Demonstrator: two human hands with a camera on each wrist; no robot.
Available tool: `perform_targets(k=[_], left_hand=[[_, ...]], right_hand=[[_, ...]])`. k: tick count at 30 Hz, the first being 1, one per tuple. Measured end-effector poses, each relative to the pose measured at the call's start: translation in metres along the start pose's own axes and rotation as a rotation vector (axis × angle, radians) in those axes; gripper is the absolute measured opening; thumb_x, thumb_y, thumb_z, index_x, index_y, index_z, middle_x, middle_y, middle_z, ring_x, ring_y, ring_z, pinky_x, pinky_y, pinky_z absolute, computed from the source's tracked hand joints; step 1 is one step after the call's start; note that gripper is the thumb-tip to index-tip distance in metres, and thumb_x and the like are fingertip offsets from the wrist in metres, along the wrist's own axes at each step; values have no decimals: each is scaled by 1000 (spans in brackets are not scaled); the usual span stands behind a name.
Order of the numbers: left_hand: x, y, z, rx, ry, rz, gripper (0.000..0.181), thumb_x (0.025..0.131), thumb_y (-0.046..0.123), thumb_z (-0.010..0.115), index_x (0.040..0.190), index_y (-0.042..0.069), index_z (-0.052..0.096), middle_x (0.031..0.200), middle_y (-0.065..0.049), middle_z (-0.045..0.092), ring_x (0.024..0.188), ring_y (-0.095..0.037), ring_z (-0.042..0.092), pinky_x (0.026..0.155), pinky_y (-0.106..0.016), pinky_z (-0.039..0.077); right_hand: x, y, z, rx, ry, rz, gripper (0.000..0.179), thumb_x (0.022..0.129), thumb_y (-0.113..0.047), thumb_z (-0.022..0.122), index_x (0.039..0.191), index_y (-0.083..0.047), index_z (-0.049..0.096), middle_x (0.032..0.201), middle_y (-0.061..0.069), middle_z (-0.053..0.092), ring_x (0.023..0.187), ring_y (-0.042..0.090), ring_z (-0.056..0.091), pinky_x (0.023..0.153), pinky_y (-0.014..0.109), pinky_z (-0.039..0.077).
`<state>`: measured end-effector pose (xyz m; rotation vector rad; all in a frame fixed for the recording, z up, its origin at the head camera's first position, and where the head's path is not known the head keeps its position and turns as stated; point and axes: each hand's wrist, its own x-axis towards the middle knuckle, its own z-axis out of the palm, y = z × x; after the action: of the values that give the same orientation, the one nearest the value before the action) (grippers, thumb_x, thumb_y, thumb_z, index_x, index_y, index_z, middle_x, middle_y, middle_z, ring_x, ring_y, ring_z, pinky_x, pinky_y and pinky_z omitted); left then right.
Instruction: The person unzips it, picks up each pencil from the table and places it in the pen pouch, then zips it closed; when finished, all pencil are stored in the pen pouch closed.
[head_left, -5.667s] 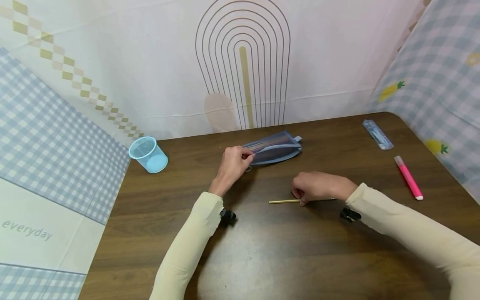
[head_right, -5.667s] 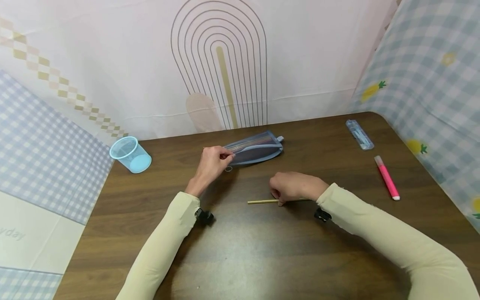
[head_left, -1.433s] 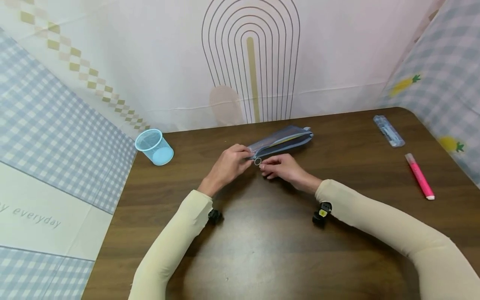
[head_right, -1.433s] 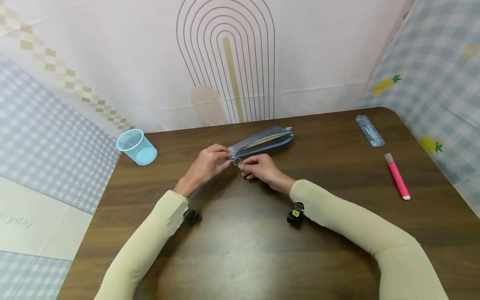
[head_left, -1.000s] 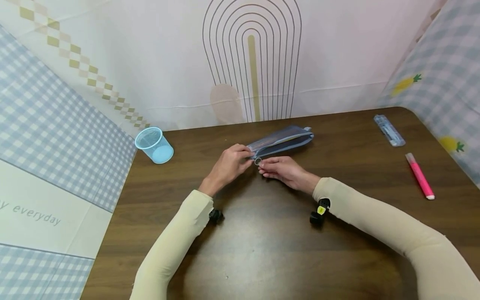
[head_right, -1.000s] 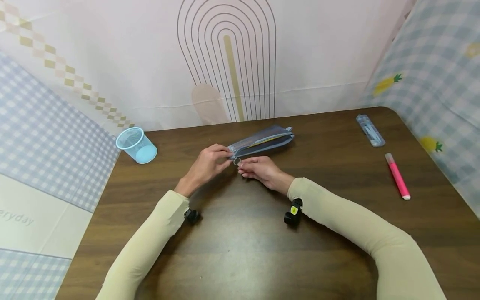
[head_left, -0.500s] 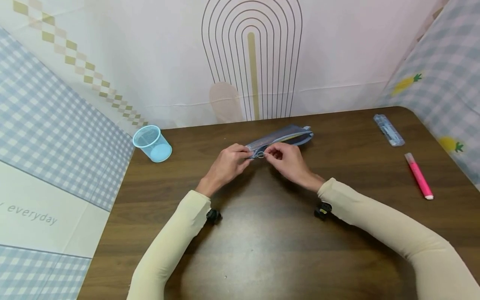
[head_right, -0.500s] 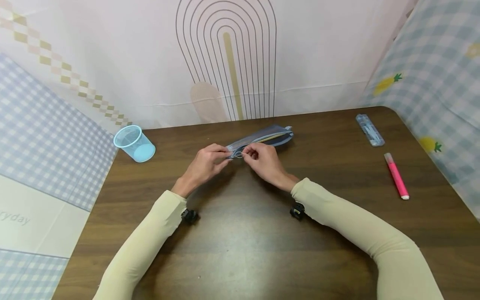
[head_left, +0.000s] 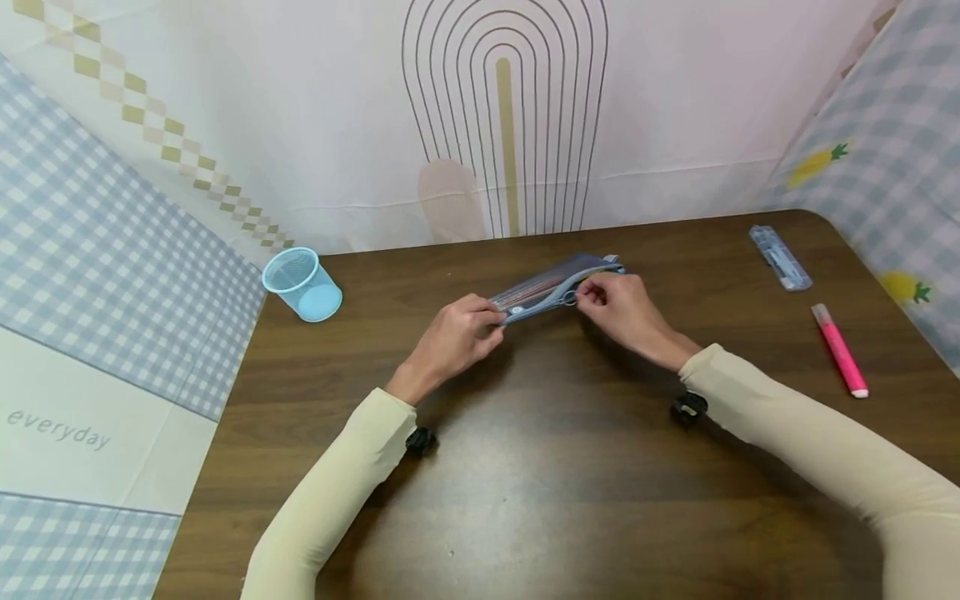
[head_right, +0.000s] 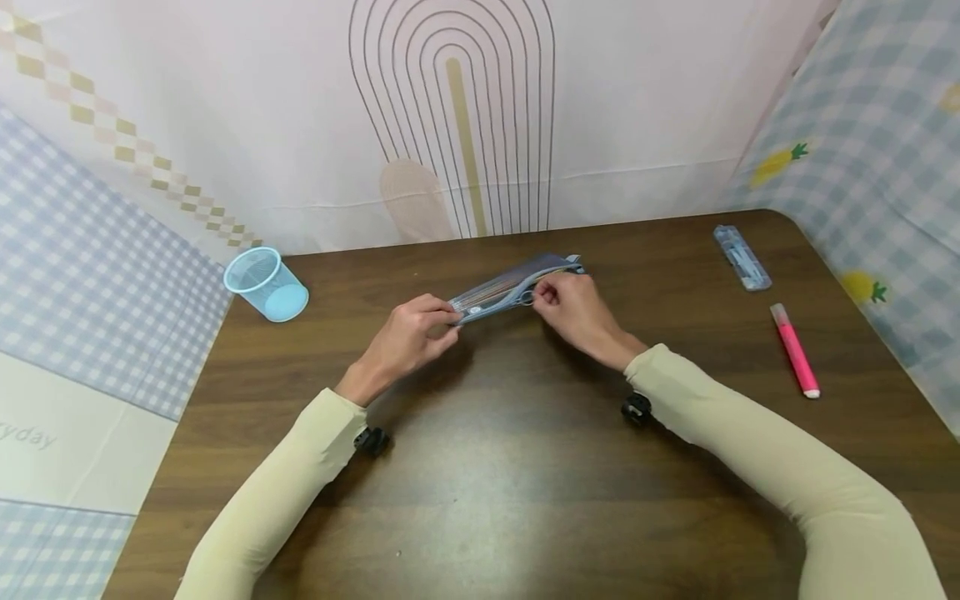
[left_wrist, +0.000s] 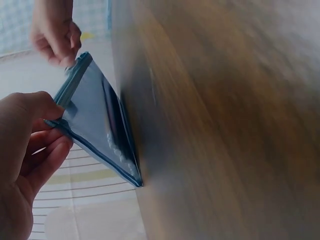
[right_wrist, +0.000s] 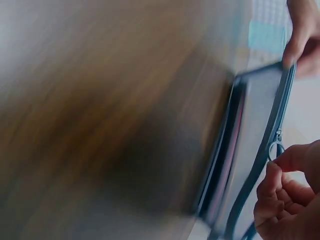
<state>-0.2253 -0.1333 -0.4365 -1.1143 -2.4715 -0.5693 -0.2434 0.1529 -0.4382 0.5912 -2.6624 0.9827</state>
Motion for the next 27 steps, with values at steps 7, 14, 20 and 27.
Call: perform_targets(k=[7, 14, 20, 27], left_hand=[[-4, -2, -3, 8, -56, 78, 13, 84, 6, 78, 97, 3, 79, 97, -6, 76, 92, -18, 69, 81, -28, 58], [0, -9, -7, 82, -245, 91, 12, 87, 6, 75, 97, 3, 79, 102, -7, 75, 95, -20, 68, 84, -32, 58], [4, -18, -8, 129, -411, 78, 9, 90, 2, 71, 95, 5, 79, 116, -10, 75, 106, -24, 71, 92, -36, 58], [-11, -15, -1, 153, -523, 96, 12, 94, 3, 67, 97, 7, 78, 124, -13, 72, 116, -26, 69, 96, -40, 56]], right_hand=[[-23, 47, -45, -146, 22, 105, 6, 89, -5, 65, 84, -3, 68, 76, 9, 65, 66, 17, 53, 60, 23, 39], [-56, 43, -58, -174, -146, 139, 13, 93, -13, 66, 83, -7, 65, 71, 4, 61, 60, 14, 49, 57, 25, 40], [-64, 30, -52, -150, -307, 160, 9, 91, -12, 68, 82, -8, 68, 71, 2, 61, 62, 13, 49, 59, 26, 40], [-65, 34, -42, -143, -400, 171, 8, 87, -7, 68, 83, -9, 74, 75, 0, 68, 65, 11, 54, 63, 28, 46]])
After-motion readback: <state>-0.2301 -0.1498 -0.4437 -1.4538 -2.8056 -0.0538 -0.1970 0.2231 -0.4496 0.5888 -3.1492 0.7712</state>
